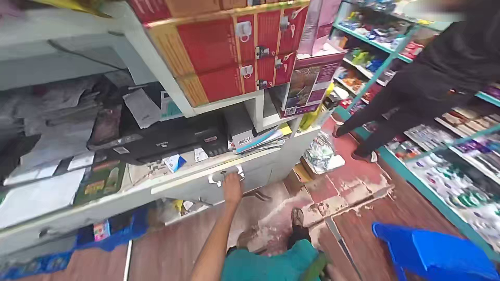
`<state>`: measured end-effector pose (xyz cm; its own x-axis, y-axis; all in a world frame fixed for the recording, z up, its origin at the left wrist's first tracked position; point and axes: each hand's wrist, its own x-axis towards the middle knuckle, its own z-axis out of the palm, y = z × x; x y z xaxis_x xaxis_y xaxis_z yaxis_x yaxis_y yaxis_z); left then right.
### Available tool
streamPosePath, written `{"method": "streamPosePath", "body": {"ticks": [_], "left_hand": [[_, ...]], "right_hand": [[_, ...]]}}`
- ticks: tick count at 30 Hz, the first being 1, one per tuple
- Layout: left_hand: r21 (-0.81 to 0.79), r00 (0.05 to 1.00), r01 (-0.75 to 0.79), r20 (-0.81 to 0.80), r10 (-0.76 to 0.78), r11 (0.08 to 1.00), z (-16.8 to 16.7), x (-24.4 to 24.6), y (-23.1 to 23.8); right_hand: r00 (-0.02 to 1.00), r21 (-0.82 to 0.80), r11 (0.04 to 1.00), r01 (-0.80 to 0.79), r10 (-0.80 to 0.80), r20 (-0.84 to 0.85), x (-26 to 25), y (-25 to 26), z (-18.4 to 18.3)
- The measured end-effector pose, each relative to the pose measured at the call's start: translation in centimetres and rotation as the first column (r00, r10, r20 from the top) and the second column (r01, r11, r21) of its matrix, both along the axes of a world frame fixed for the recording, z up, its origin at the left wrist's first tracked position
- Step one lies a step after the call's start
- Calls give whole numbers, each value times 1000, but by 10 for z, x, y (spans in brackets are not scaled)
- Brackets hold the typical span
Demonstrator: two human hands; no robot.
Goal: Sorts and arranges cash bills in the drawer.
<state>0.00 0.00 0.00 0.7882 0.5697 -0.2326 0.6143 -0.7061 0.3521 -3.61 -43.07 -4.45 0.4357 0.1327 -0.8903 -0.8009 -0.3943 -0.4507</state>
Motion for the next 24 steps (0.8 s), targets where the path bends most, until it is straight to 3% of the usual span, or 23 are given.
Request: {"method": "streamPosePath", "body": {"ticks": [1, 2, 4, 6, 8, 12, 16, 18, 21, 24], "left_hand": [[-20, 998, -52, -22, 52, 998, 3, 8, -2], [-36, 995, -96, -45, 94, 995, 6, 12, -5], [-37, 982, -170, -90, 167, 985, 13, 19, -9], [-41, 958, -260, -138, 252, 965, 22, 30, -15], [-32, 933, -306, -211, 293, 952, 24, 34, -24], [13, 889, -359, -301, 346, 933, 28, 30, -46], [20, 863, -428, -287, 416, 903, 31, -3, -98], [33, 854, -460, -258, 452, 887, 31, -24, -128], [-8, 824, -553, -152, 546, 833, 23, -59, -183], [-143, 750, -646, 68, 658, 750, 17, -94, -238]], "right_hand": [[896, -177, 896, -407, 429, 113, 45, -13, 12], [706, -308, 687, -658, 705, 64, 86, -20, 35], [377, -411, 295, -863, 916, -134, 148, -17, 89], [199, -486, 80, -870, 960, -199, 198, -14, 129], [136, -515, 4, -857, 967, -218, 228, -21, 140], [-11, -477, -144, -867, 962, -271, 269, -29, 112], [-65, -423, -188, -887, 955, -288, 276, -40, 84], [-138, -404, -249, -880, 949, -283, 274, -44, 72], [-335, -355, -424, -833, 898, -286, 269, -45, 83], [-440, -317, -519, -794, 850, -290, 263, -50, 90]]}}
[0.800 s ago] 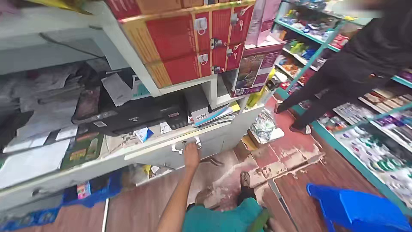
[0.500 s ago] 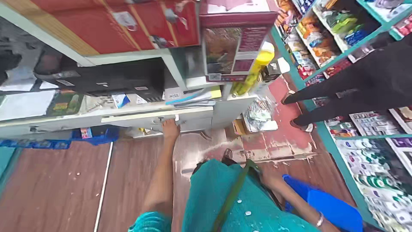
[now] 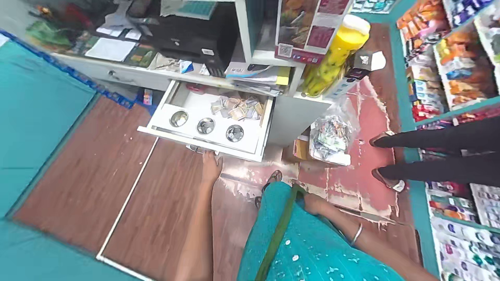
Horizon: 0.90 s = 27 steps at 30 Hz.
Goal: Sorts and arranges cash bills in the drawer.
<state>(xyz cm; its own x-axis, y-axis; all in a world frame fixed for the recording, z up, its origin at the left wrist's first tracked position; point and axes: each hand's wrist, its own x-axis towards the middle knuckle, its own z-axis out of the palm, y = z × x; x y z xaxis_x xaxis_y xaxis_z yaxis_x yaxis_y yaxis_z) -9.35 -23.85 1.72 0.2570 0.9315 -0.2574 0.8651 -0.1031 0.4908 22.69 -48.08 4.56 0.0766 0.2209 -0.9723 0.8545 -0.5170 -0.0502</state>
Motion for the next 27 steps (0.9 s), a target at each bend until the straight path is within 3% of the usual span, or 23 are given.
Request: {"method": "streamPosePath", "body": {"ticks": [2, 4, 7, 10, 14, 17, 19, 22, 24, 26, 27], "left_hand": [[70, 968, -120, 230, 102, 990, -3, -21, -41], [-52, 884, -269, 382, 268, 962, 10, -34, -84], [-172, 788, -375, 458, 411, 911, 29, -51, -138], [-271, 706, -438, 486, 515, 857, 39, -52, -181], [-322, 537, -600, 516, 667, 732, 41, -37, -212], [-344, 489, -653, 488, 723, 674, 41, -36, -224], [-352, 486, -643, 498, 718, 680, 45, -32, -230], [-312, 430, -697, 538, 725, 646, 48, -23, -225], [-276, 417, -735, 538, 733, 620, 44, -20, -219], [-204, 447, -769, 506, 738, 606, 41, -15, -216], [-168, 467, -784, 474, 746, 597, 42, -11, -216]], "right_hand": [[999, 18, 999, 29, -29, 18, -3, -13, -9], [992, 88, 990, 111, -116, 54, -1, -31, -23], [940, 216, 918, 333, -340, -7, 7, -46, -40], [871, 169, 854, 491, -484, -88, 16, -50, -38], [961, 119, 956, 267, -256, -101, 16, -38, -6], [990, 166, 977, 135, -128, -51, 5, -24, -18], [988, 199, 968, 153, -152, -18, -2, -16, -37], [941, 196, 922, 334, -338, -14, -12, -7, -59], [878, 189, 858, 477, -460, -128, -13, -3, -63], [898, 200, 890, 410, -356, -259, -4, 4, -65], [947, 258, 932, 253, -185, -262, 3, 9, -66]]}}
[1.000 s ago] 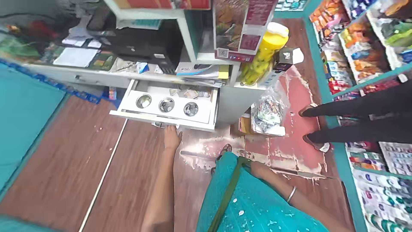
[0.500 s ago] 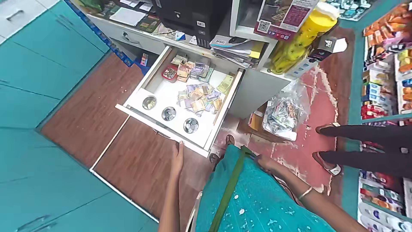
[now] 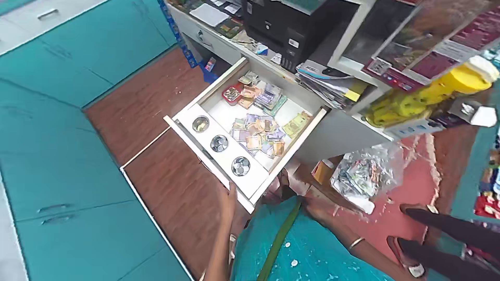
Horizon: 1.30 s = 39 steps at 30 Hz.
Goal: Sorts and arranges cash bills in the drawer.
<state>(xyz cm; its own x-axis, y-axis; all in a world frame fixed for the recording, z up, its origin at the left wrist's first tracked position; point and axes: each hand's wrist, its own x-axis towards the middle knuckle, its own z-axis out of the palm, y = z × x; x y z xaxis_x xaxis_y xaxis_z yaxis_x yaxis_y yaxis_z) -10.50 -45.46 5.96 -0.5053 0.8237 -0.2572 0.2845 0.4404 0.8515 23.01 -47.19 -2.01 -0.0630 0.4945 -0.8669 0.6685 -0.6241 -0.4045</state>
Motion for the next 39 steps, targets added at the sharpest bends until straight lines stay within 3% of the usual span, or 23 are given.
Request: {"method": "streamPosePath", "body": {"ticks": [2, 4, 8, 10, 12, 15, 18, 22, 26, 29, 32, 33, 34, 36, 37, 38, 39], "left_hand": [[-50, 998, -18, -69, 15, 999, 0, 7, 2], [-83, 993, -51, -111, 41, 995, -2, 11, 5], [-158, 978, -125, -188, 95, 980, -1, 19, 10], [-185, 970, -167, -205, 128, 968, 0, 23, 12], [-225, 970, -175, -208, 128, 959, 3, 27, 14], [-218, 967, -191, -210, 145, 957, 3, 27, 14], [-154, 964, -221, -183, 192, 963, -5, 28, 9], [-125, 953, -267, -180, 243, 955, -8, 30, 10], [-130, 941, -300, -201, 271, 945, -6, 32, 9], [-133, 925, -338, -230, 303, 932, -2, 33, 10], [-52, 887, -319, -368, 279, 946, -1, 34, 9], [-24, 872, -305, -409, 269, 952, 2, 35, 10], [13, 854, -293, -446, 268, 956, 6, 35, 14], [111, 806, -269, -518, 287, 957, 13, 37, 26], [159, 792, -249, -534, 295, 955, 16, 39, 34], [197, 791, -223, -536, 295, 955, 18, 42, 42], [227, 803, -188, -525, 282, 956, 21, 47, 51]], "right_hand": [[923, 108, 920, -377, 363, 126, 13, 15, -1], [802, 168, 793, -586, 539, 257, 18, 31, 4], [478, -88, 546, -833, 790, 384, 7, 80, 31], [394, -137, 466, -874, 844, 364, 6, 99, 27], [443, -18, 475, -880, 834, 329, 17, 116, 17], [519, 194, 490, -850, 841, 150, 29, 140, 12], [448, 156, 436, -886, 893, 52, 36, 158, 15], [345, -69, 371, -926, 906, 247, 35, 175, 4], [214, -113, 243, -964, 951, 222, 33, 190, -5], [216, -103, 239, -966, 956, 196, 12, 199, 32], [131, -95, 133, -987, 991, 24, -27, 225, 117], [126, -23, 125, -992, 991, -32, -42, 238, 141], [174, 96, 178, -979, 984, -48, -58, 252, 158], [369, 392, 325, -861, 929, 40, -94, 279, 166], [446, 527, 324, -786, 887, 120, -115, 292, 152], [471, 620, 259, -741, 859, 203, -134, 305, 126], [423, 613, 187, -768, 867, 264, -150, 320, 97]]}}
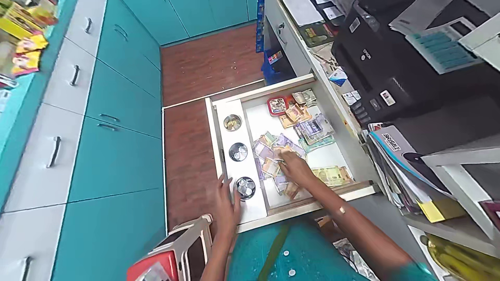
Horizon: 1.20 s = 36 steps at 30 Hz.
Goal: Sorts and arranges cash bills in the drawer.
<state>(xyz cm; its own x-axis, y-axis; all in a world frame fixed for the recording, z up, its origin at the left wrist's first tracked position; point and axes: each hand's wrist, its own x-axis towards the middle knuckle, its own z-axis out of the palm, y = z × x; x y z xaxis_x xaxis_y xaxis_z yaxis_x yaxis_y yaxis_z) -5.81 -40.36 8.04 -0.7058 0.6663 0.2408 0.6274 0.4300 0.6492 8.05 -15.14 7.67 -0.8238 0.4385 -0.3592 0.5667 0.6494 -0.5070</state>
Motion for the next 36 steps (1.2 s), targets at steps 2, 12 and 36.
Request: {"method": "streamPosePath", "body": {"ticks": [2, 12, 36], "left_hand": [[49, 993, 107, 49, -109, 993, 2, 10, 17], [219, 633, 153, 727, -265, 964, 4, 26, 67], [28, -105, -552, 989, -102, 833, 18, -8, 49]], "right_hand": [[979, 11, 988, -157, 154, 137, -21, 23, -52], [815, -110, 861, 496, -506, -281, 5, 7, 0], [956, -223, 930, 293, -278, 97, -16, -23, -43]]}}
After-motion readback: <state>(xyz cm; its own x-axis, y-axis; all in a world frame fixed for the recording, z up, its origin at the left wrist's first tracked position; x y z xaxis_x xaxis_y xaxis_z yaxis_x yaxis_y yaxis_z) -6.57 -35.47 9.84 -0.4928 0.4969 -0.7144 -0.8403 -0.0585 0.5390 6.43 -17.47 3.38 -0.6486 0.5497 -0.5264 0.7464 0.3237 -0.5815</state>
